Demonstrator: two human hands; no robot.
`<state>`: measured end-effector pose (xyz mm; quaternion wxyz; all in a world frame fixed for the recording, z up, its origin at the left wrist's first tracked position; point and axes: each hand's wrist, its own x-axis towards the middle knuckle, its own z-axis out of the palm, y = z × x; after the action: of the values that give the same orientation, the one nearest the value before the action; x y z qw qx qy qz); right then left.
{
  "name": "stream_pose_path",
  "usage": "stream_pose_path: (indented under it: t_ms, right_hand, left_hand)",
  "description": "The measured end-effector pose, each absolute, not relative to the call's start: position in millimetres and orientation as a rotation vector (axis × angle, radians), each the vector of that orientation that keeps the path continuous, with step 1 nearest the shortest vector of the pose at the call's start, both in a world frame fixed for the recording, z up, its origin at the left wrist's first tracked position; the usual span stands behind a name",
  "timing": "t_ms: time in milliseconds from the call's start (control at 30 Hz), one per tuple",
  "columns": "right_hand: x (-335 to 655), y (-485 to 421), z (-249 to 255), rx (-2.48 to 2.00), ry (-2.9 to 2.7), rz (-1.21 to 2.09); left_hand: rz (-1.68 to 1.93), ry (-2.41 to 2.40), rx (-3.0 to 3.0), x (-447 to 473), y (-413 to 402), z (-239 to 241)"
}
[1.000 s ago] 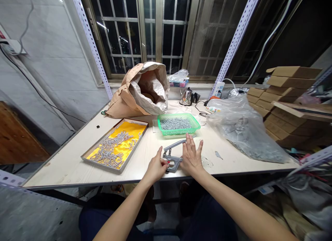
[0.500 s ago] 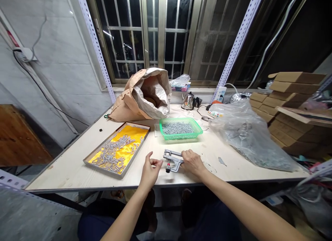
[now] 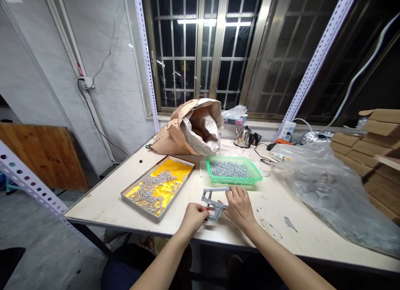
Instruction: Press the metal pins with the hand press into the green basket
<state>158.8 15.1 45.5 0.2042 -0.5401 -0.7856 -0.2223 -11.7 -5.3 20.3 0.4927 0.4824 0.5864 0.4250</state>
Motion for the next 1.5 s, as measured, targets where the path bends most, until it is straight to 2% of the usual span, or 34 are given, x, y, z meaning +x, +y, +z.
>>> stream_pose_path:
  t_ms: [333,433,633,833,967,1333,1500]
  right_hand:
    - [189,-6,0,-1.736,-2.001,-0.571]
    - [199,-5,-12,-1.801,-1.954,-0.55]
    - [202,-2,-21,-1.78,-1.979,-0.558]
    - [204,-1,-25,-1.793,-1.979,-0.49]
    - [200,3,-26,-1.766,-2.014,-0.466]
    - [199,-2,-21,-1.77,-2.024,-0.447]
    - [199,-3,-19,-1.767,-2.031,-0.418]
  left_hand:
    - [1.309,1.468,1.024,-7,2,21]
    - [1.407,1.454,1.154,5,43,46]
    - [1.23,1.613,1.504,29,126,101]
    - [0.849,2.153,1.715,-77,116,76]
    - [0.658,2.228,1.767,-130,111,58]
    - [0.482,2.211,1.761,-94,160,36]
    - [0.481,2.192,1.741,-109,155,38]
